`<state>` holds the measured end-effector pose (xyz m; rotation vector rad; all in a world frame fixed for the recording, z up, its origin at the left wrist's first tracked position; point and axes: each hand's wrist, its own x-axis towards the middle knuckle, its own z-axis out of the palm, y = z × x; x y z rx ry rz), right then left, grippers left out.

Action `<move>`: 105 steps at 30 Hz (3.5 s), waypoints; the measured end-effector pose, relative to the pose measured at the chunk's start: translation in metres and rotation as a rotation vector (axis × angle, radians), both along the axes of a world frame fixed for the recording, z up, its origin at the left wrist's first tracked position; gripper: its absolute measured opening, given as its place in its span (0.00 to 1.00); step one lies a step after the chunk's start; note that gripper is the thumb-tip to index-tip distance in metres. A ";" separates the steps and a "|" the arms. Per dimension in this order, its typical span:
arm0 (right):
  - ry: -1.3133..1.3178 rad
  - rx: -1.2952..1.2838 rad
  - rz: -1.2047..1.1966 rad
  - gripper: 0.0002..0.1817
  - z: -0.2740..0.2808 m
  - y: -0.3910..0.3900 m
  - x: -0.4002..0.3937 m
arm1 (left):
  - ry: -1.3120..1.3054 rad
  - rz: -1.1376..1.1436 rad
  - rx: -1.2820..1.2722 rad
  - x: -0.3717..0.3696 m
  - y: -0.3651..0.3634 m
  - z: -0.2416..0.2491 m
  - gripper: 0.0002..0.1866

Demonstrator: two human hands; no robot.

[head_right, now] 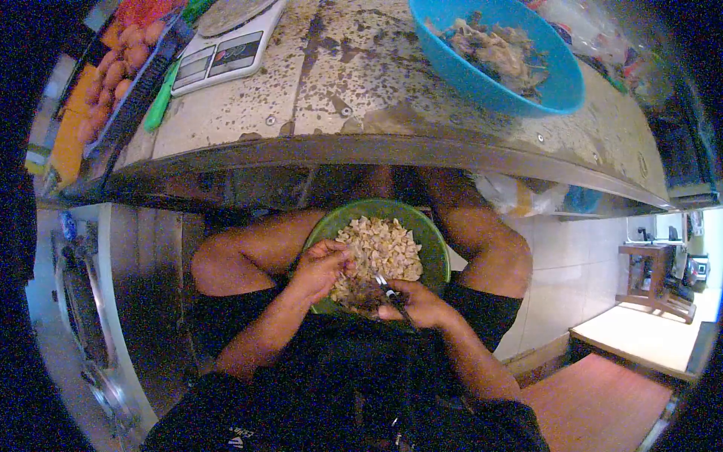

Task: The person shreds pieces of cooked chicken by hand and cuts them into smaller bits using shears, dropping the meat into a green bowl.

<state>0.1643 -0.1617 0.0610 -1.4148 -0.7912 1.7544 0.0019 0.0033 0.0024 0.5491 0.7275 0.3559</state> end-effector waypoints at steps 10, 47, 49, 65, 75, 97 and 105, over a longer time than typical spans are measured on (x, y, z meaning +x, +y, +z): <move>-0.097 -0.045 0.033 0.31 -0.003 0.001 -0.002 | 0.044 -0.209 -0.029 -0.002 -0.003 0.002 0.03; -0.266 -0.004 -0.293 0.24 -0.043 -0.001 0.023 | 0.644 -1.341 1.441 0.018 -0.050 -0.030 0.11; -0.282 -0.025 -0.292 0.23 -0.045 -0.001 0.022 | 0.661 -1.444 1.438 0.021 -0.052 -0.029 0.11; -0.267 0.065 -0.379 0.27 -0.057 -0.005 0.022 | 0.455 -0.943 1.260 0.009 -0.022 -0.001 0.17; -0.470 0.204 -0.297 0.35 -0.056 0.011 0.004 | 0.281 -0.691 1.125 0.012 -0.019 -0.008 0.14; -0.104 0.167 -0.472 0.28 -0.053 0.010 0.009 | 0.134 -0.503 0.465 0.010 -0.015 -0.009 0.04; -0.184 0.010 -0.404 0.28 -0.041 -0.003 0.012 | 0.090 -0.329 0.515 0.010 0.011 -0.015 0.05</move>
